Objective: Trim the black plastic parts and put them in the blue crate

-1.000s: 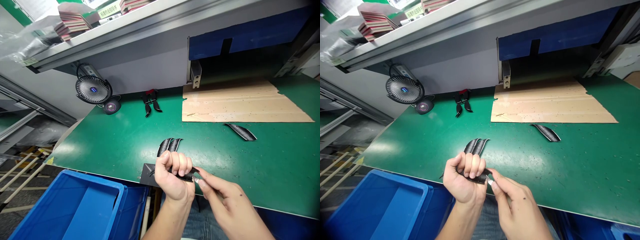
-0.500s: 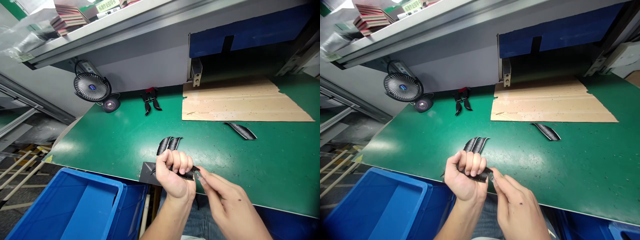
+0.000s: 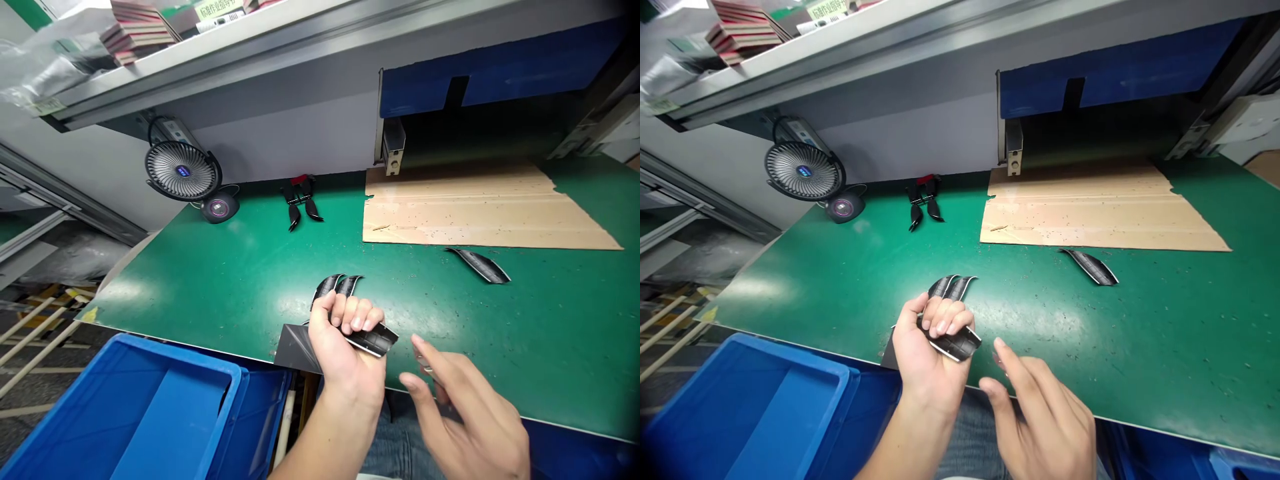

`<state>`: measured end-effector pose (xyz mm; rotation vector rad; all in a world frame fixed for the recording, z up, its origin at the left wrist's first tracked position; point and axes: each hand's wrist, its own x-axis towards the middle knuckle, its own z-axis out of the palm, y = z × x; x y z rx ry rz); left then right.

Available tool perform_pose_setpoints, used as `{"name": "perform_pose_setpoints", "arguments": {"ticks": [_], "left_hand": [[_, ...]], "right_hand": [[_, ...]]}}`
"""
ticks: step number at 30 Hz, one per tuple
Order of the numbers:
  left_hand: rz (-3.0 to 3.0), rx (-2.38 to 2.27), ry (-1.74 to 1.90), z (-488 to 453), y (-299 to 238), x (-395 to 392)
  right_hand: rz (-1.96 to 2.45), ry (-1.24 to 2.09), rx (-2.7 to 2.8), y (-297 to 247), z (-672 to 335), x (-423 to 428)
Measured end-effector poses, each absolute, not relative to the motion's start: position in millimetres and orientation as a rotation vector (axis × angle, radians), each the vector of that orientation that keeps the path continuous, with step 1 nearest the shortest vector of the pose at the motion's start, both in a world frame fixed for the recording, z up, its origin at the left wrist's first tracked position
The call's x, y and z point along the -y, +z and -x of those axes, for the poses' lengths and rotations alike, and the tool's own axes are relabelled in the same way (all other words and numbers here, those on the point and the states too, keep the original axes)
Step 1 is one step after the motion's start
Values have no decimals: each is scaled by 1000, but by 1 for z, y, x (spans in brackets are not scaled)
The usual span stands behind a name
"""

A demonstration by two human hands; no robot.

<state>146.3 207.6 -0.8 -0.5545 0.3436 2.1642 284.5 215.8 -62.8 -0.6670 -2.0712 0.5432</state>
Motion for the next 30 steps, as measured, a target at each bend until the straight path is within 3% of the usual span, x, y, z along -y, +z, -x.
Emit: {"name": "perform_pose_setpoints", "arguments": {"ticks": [5,14,30], "left_hand": [[595,-410,2021,-157,6,-212],[620,-855,1922,-182,7,-206],[435,-871,2036,-184,11,-203]], "right_hand": [[831,949,1766,-45,-276,-215],[933,962,1724,-21,-279,-229],[968,1006,1760,-26,-284,-234]]}}
